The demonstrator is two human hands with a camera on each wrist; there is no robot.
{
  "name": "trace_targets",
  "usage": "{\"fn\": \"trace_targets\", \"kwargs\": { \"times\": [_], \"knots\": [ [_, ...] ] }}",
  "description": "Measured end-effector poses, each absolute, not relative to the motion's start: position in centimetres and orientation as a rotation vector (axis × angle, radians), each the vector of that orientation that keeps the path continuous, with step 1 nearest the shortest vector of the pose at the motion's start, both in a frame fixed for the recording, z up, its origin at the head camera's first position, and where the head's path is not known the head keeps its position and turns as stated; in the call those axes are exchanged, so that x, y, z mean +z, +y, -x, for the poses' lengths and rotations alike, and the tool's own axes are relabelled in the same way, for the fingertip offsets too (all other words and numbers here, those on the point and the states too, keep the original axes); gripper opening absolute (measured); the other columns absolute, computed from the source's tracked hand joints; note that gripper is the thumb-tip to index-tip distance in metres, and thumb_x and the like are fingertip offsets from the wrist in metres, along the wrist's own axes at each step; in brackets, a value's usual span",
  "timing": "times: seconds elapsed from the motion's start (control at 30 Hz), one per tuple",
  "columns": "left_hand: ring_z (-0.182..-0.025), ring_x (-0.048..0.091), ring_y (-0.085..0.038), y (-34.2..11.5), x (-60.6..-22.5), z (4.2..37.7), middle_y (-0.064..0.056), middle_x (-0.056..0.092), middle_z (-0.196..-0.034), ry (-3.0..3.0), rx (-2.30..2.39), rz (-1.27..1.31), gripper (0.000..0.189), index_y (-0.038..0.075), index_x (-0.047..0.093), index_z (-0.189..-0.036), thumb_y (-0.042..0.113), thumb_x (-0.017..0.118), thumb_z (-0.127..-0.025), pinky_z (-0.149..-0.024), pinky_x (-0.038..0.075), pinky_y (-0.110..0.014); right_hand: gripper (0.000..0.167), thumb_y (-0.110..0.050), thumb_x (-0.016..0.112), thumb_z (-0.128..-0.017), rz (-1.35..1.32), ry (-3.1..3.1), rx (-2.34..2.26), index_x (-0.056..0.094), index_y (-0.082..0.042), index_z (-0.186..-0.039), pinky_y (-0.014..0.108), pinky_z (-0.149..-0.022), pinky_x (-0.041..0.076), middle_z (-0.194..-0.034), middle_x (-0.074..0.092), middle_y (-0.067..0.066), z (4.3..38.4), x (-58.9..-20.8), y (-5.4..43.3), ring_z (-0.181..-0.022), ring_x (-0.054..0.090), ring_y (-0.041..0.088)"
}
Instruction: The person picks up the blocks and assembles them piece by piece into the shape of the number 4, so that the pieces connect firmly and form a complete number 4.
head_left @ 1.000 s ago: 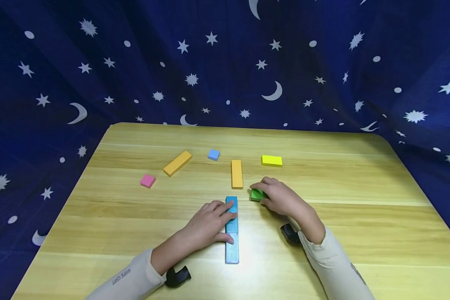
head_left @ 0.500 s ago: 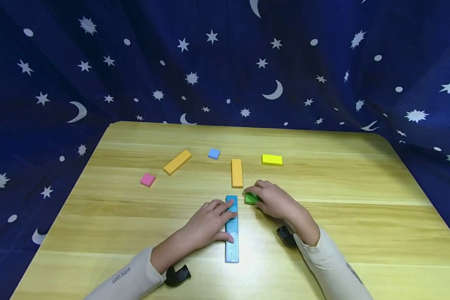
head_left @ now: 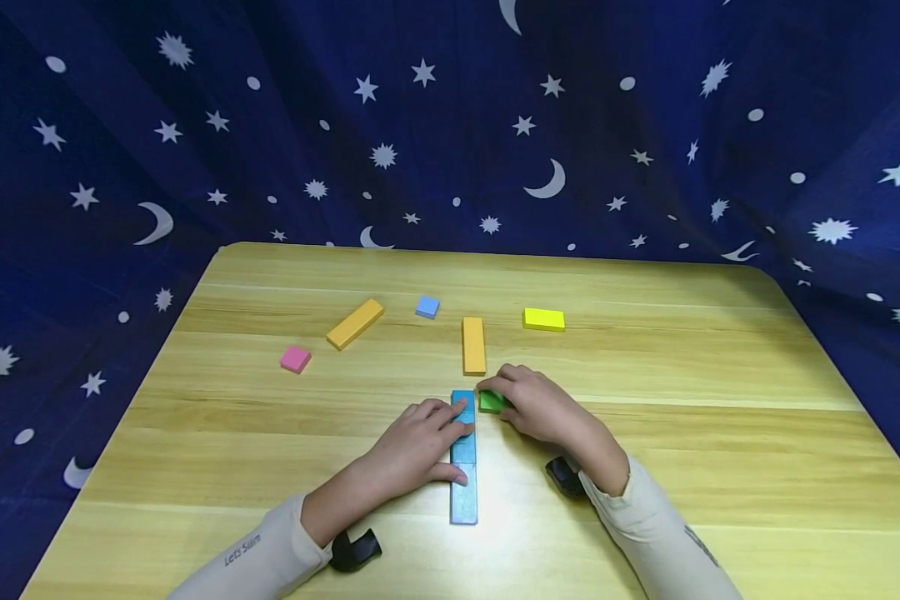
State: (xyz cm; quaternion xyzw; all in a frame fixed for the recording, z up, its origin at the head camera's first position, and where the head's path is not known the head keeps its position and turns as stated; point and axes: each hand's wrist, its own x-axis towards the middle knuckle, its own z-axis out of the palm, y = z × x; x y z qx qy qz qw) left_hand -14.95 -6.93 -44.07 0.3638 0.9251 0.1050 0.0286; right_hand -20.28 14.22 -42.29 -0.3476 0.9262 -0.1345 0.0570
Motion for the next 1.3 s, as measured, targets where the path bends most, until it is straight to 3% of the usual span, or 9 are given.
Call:
{"fn": "trace_targets", "kwargs": {
  "times": [0.5,1.3],
  "knots": [
    [-0.121,0.042,-0.022,-7.05,-44.13,14.97,-0.006,0.040,-0.142,2.858,0.335,-1.137,0.064,0.019,0.054,-0.127,0.058,0.055,-0.076,-0.097,0.039,-0.039,0.041,-0.007,0.068,-0.078,1.064,2.800,-0.418,0.060,-0.011,-0.118,0.041,-0.082,0.046,-0.104,0.060,0.006,20.05,-42.26,13.81,-0.095,0.056,0.021],
    [-0.120,0.043,-0.023,-7.01,-44.25,15.04,-0.007,0.041,-0.142,2.865,0.336,-1.141,0.063,0.018,0.056,-0.125,0.058,0.056,-0.076,-0.097,0.038,-0.039,0.041,-0.007,0.069,-0.078,1.092,2.803,-0.397,0.060,-0.010,-0.118,0.040,-0.082,0.046,-0.104,0.060,0.006,20.01,-42.27,13.68,-0.096,0.056,0.022]
  ]
}}
